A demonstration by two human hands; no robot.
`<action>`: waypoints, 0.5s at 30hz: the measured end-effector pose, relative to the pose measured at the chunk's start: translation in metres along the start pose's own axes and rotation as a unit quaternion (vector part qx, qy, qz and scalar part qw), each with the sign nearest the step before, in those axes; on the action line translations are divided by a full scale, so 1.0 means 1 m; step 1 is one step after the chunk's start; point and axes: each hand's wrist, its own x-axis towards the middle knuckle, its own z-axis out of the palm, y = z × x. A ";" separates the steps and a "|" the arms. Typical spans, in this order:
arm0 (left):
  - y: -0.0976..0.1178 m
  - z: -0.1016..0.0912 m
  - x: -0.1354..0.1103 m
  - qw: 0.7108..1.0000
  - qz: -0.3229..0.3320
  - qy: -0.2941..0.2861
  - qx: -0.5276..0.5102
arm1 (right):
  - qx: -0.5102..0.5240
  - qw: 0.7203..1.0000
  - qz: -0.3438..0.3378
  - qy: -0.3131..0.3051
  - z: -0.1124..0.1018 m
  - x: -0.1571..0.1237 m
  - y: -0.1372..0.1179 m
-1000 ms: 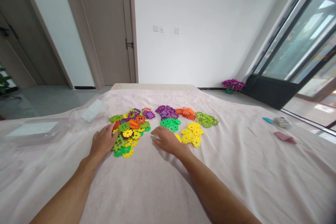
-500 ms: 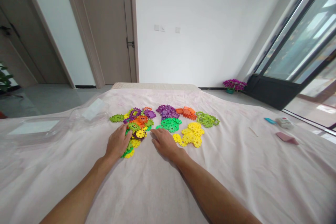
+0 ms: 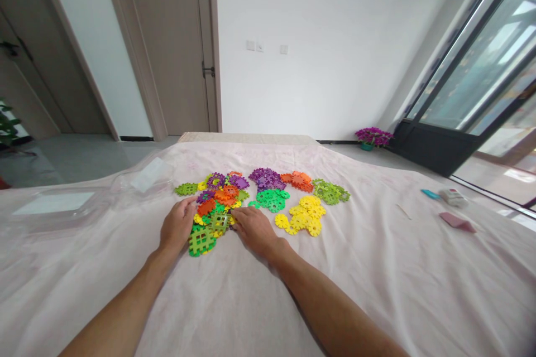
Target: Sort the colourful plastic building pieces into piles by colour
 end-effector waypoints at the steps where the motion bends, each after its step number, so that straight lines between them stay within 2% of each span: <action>1: -0.002 -0.001 0.001 1.000 -0.009 -0.004 0.010 | -0.005 1.000 0.004 -0.006 -0.001 0.000 -0.001; 3: -0.005 -0.001 0.003 0.999 -0.009 -0.017 0.035 | -0.015 1.000 0.013 -0.013 -0.002 -0.001 -0.003; 8: -0.004 0.001 0.004 0.993 0.042 -0.049 0.103 | -0.001 0.999 0.033 0.003 0.000 -0.003 -0.001; 15: -0.006 0.002 0.005 0.990 0.048 -0.059 0.115 | 0.053 0.998 0.037 0.025 0.004 -0.006 0.005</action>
